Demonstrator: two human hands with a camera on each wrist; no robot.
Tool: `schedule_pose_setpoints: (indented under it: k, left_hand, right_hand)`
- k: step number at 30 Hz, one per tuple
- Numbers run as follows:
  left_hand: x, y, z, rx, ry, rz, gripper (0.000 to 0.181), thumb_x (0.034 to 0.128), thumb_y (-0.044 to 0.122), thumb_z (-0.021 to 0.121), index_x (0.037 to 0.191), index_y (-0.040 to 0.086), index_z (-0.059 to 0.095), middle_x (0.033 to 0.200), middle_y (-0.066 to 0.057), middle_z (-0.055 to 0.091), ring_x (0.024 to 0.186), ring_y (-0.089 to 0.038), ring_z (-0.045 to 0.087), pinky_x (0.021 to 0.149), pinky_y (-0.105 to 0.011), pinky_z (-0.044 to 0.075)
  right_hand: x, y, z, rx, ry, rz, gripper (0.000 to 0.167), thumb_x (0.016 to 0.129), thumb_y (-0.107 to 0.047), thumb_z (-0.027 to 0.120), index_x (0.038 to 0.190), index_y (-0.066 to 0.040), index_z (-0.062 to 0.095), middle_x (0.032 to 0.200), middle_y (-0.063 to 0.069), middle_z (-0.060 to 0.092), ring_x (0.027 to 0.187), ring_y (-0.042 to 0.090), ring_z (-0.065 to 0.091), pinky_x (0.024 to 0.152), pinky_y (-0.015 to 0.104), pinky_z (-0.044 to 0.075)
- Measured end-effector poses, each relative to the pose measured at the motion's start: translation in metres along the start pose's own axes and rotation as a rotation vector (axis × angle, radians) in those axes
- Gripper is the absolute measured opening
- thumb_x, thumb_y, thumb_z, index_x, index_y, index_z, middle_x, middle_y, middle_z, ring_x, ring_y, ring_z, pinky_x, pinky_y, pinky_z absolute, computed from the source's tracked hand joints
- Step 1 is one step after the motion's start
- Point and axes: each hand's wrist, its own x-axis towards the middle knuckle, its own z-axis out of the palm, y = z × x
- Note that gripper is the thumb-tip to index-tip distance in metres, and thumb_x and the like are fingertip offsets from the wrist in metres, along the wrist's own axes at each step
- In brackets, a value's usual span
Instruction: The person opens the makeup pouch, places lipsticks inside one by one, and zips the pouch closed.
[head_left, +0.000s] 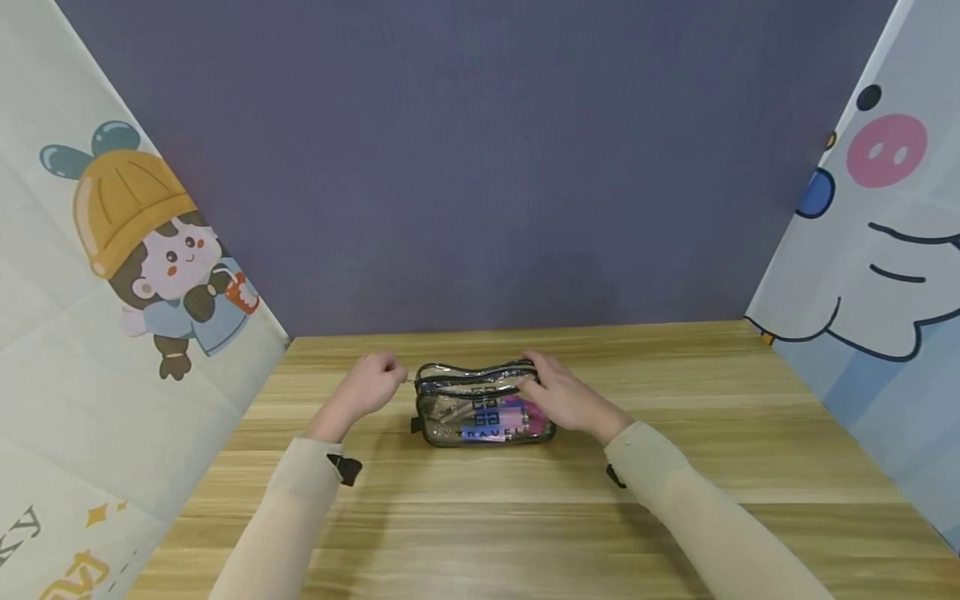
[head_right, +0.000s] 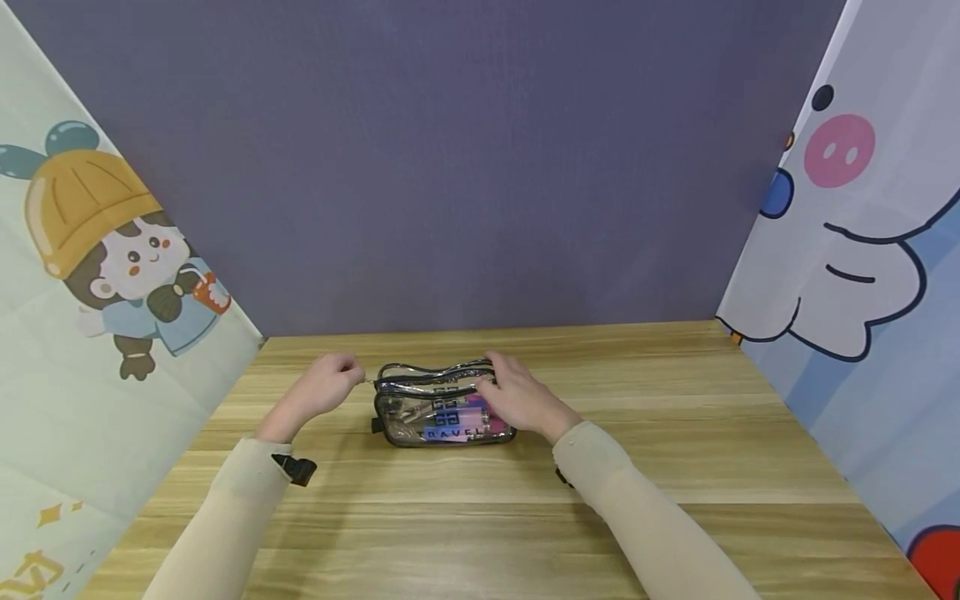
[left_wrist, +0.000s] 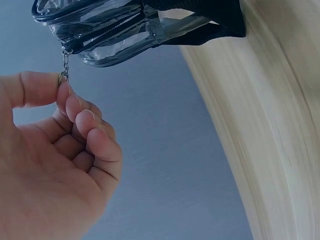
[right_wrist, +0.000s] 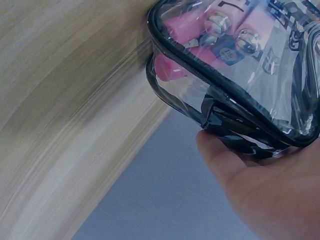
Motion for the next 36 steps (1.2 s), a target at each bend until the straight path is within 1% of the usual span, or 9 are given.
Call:
schedule_pose_setpoints:
  k: [7,15,25,31,36]
  left_hand:
    - [-0.002,-0.002,0.001,-0.008,-0.016,-0.024,0.021,0.0977,0.018,0.042,0.080,0.010,0.051,0.071,-0.007,0.047,0.060,-0.020,0.039,0.060,-0.036,0.036]
    - [-0.004,-0.005,0.003,-0.038,-0.016,-0.033,0.023,0.0987,0.017,0.041,0.077,0.011,0.046,0.068,-0.006,0.044,0.058,-0.020,0.037,0.059,-0.036,0.035]
    - [-0.006,-0.009,0.008,-0.049,0.024,-0.025,0.024,0.0963,0.016,0.043,0.073,0.012,0.045,0.067,-0.004,0.044,0.060,-0.019,0.039,0.058,-0.035,0.035]
    - [-0.007,-0.013,0.012,-0.062,0.027,-0.036,0.023,0.0963,0.015,0.043,0.073,0.012,0.044,0.067,-0.004,0.043,0.061,-0.019,0.038,0.059,-0.034,0.035]
    - [-0.007,-0.016,0.015,-0.080,0.020,-0.035,0.024,0.0962,0.014,0.044,0.072,0.012,0.044,0.067,-0.004,0.042,0.060,-0.018,0.037,0.060,-0.034,0.035]
  right_hand:
    - [0.000,0.000,0.000,0.002,-0.006,0.006,0.072,0.105,-0.055,0.034,0.163,-0.016,0.018,0.168,0.015,0.017,0.152,0.039,0.018,0.117,0.064,0.019]
    - [0.000,0.001,0.001,0.003,-0.007,0.011,0.073,0.105,-0.056,0.033,0.163,-0.016,0.017,0.168,0.015,0.016,0.152,0.040,0.018,0.117,0.064,0.019]
    - [0.000,0.001,0.001,0.003,-0.004,0.005,0.071,0.106,-0.053,0.033,0.163,-0.014,0.017,0.168,0.016,0.016,0.152,0.039,0.017,0.118,0.063,0.018]
    - [-0.001,0.000,0.002,-0.003,0.002,0.005,0.069,0.107,-0.048,0.034,0.163,-0.013,0.017,0.168,0.016,0.016,0.152,0.040,0.017,0.118,0.062,0.017]
    - [-0.001,-0.001,0.002,-0.006,0.002,0.005,0.069,0.107,-0.048,0.033,0.163,-0.013,0.016,0.168,0.016,0.015,0.152,0.039,0.016,0.119,0.061,0.017]
